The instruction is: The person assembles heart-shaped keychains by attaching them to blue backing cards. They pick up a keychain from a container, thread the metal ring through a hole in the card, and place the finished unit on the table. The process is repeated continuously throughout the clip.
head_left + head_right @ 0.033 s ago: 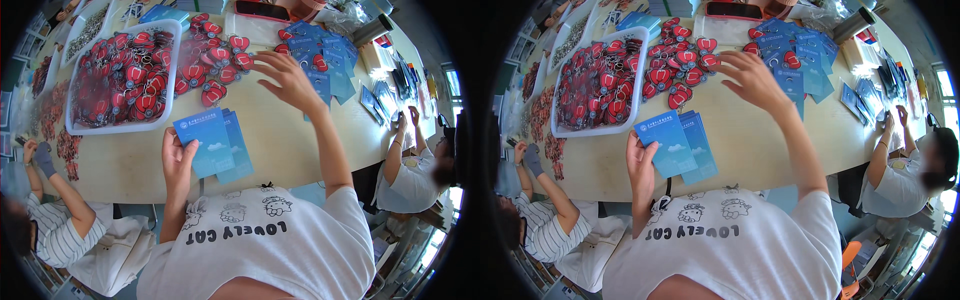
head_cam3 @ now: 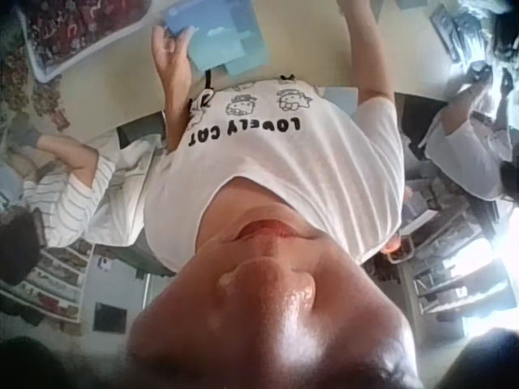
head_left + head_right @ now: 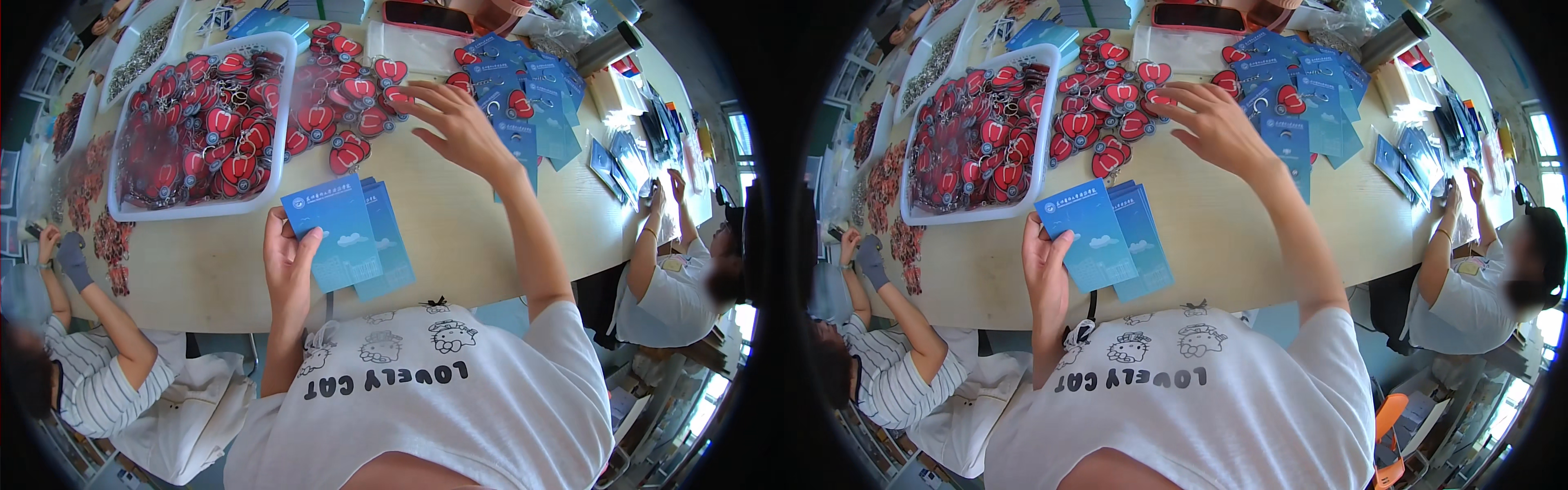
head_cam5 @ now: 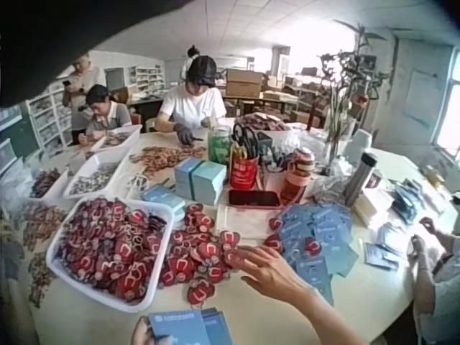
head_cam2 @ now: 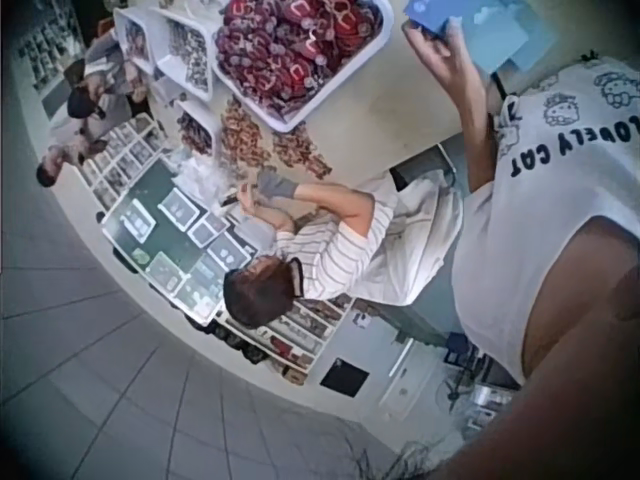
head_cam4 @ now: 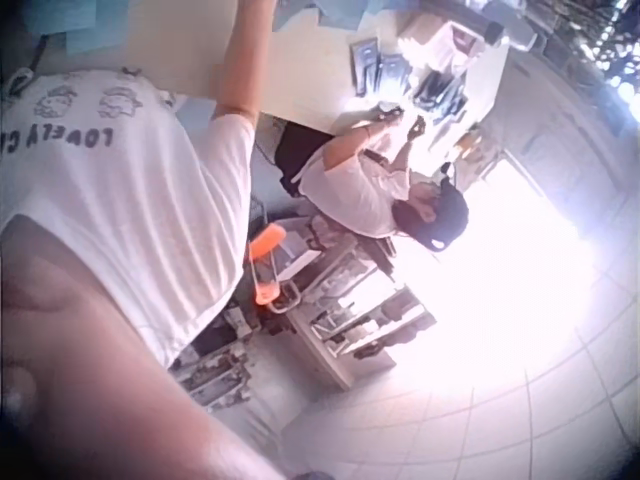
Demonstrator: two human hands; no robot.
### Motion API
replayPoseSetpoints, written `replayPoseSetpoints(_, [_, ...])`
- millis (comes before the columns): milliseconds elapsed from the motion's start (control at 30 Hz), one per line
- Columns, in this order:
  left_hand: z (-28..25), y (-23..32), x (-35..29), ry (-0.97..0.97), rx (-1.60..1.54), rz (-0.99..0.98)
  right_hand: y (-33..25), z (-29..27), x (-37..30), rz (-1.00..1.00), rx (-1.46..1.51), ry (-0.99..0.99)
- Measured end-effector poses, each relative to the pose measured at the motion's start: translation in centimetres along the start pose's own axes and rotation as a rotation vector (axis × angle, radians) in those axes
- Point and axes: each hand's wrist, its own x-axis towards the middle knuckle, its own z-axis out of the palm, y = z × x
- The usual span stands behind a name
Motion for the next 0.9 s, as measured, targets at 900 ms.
replayPoseSetpoints(900, [0.1, -1.0, 1.7, 0.071, -0.046, -0.009, -9.2, -1.3, -8.7, 0.585, 0.094, 0.175])
